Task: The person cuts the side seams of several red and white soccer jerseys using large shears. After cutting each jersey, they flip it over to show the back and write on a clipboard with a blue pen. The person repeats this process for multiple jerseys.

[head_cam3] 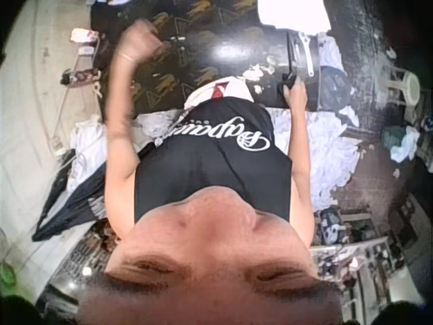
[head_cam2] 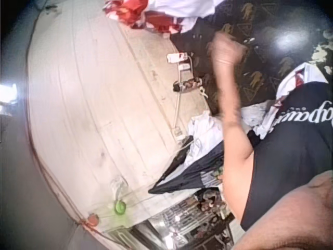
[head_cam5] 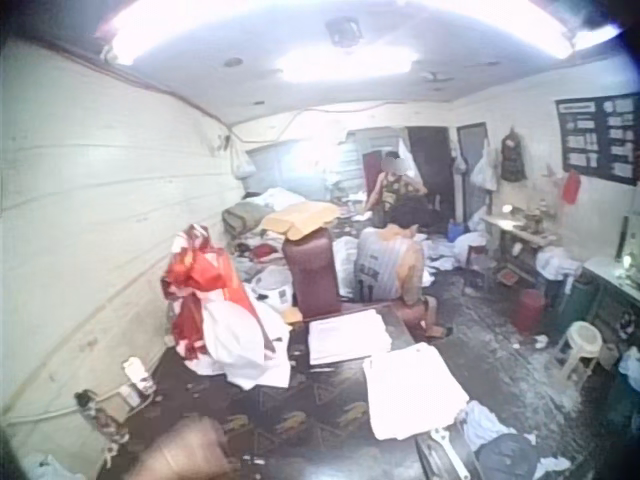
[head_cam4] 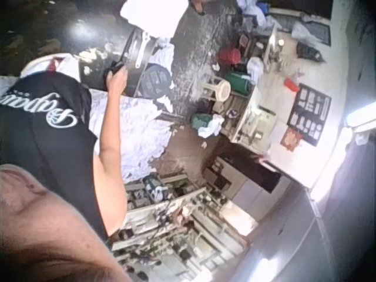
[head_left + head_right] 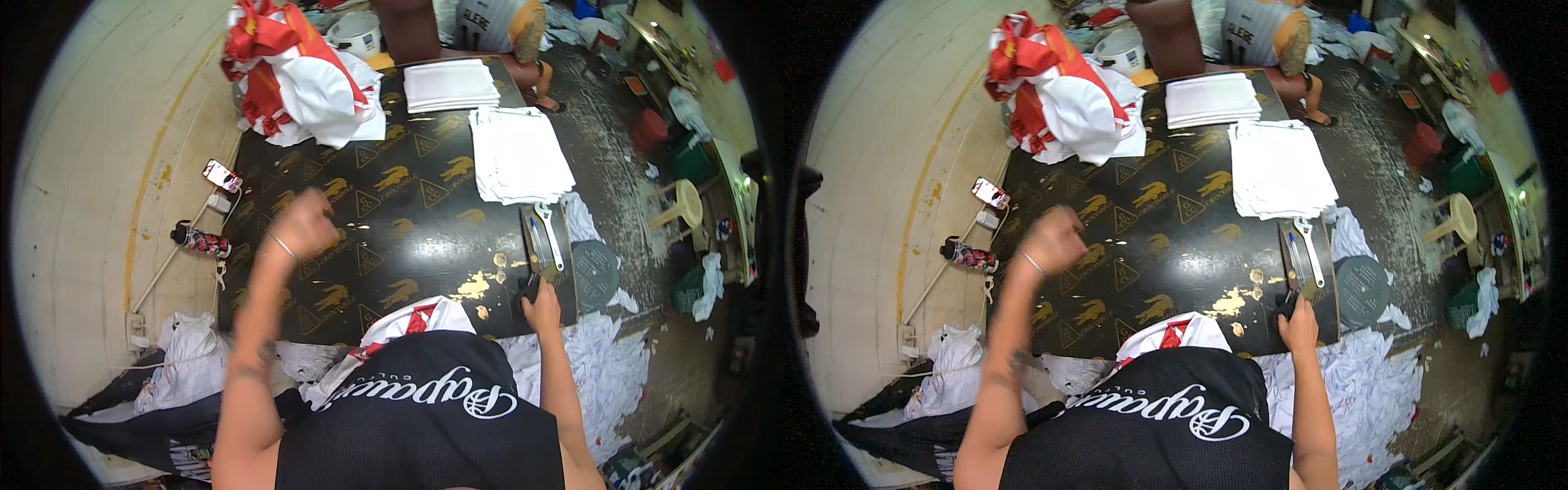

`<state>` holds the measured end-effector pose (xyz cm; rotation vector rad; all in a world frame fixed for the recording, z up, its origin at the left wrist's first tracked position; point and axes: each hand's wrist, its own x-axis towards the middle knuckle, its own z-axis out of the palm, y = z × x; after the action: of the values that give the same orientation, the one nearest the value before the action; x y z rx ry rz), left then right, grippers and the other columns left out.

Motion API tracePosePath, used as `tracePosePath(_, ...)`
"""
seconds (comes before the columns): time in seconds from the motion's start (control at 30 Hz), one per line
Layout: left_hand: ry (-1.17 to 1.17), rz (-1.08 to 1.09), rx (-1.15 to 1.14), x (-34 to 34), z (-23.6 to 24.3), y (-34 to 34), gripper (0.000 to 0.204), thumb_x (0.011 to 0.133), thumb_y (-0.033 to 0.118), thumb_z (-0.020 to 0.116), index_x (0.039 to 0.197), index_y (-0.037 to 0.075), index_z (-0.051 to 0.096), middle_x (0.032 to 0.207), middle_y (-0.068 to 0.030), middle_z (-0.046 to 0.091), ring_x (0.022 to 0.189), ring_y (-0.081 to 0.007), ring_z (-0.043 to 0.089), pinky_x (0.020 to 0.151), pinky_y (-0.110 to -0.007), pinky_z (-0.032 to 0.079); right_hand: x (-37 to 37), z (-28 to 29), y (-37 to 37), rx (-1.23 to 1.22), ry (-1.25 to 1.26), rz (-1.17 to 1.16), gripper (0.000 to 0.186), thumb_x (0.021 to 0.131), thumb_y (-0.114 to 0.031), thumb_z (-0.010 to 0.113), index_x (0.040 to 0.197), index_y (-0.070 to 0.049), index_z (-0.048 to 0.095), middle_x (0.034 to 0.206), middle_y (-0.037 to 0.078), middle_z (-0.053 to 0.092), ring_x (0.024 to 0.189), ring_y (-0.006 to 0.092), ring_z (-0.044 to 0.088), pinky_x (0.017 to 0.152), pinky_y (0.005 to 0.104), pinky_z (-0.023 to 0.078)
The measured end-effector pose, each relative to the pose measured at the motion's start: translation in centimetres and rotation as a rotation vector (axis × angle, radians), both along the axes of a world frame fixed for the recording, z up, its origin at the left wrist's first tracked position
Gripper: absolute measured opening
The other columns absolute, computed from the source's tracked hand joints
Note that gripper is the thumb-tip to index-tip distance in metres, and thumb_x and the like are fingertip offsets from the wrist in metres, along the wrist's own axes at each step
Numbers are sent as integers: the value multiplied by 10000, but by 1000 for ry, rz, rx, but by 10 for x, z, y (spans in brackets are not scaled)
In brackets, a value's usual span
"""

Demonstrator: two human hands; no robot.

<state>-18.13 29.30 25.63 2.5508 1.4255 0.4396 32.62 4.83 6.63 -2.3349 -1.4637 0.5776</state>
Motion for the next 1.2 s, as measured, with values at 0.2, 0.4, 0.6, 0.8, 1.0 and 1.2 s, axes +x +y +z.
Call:
tracePosePath(0.2,160,-91,-921,75,-158,-196,444,925,193,650,1352,73,624,1313,-274,664,1211,-433,668,1029,-511,537,-72,3,7,274,75,300,890,745,-225,896,1517,-19,504,1325,254,612,1243,439,554,1084,501,459)
tracePosePath(0.4,-582,148,238,72,-12,-51,221,931,45,606,1130,8,695,1029,-169,745,945,-295,751,890,-400,591,-208,61,69,-294,874,941,862,809,-388,907,1495,-31,525,1400,240,658,1289,353,642,1113,472,495)
tracePosePath(0.6,-136,-142,-548,48,114,-57,590,838,383,778,1280,9,665,1212,-189,718,1153,-330,688,1039,-418,526,-96,294,236,298,649,936,435,920,-196,710,1298,16,676,1206,227,744,1082,285,736,957,434,587)
tracePosePath(0.8,12,292,820,-70,258,-58,237,844,154,808,1063,71,772,963,-149,789,897,-286,770,795,-389,610,70,429,245,821,573,662,429,940,-202,624,1252,84,695,1171,257,744,1011,333,746,887,471,628)
tracePosePath(1.0,127,431,366,-184,275,21,360,1020,261,704,1349,116,699,1226,-117,762,1132,-223,719,937,-360,570,86,444,275,593,843,778,332,927,-121,645,1212,8,757,1195,171,767,1083,242,740,945,420,593)
tracePosePath(1.2,-212,183,571,-104,7,65,893,907,270,761,1669,118,321,1733,-227,270,1588,-473,251,1315,-523,227,-41,269,317,558,-781,560,636,866,-117,770,1482,-126,613,1478,318,534,1368,452,518,1179,565,382)
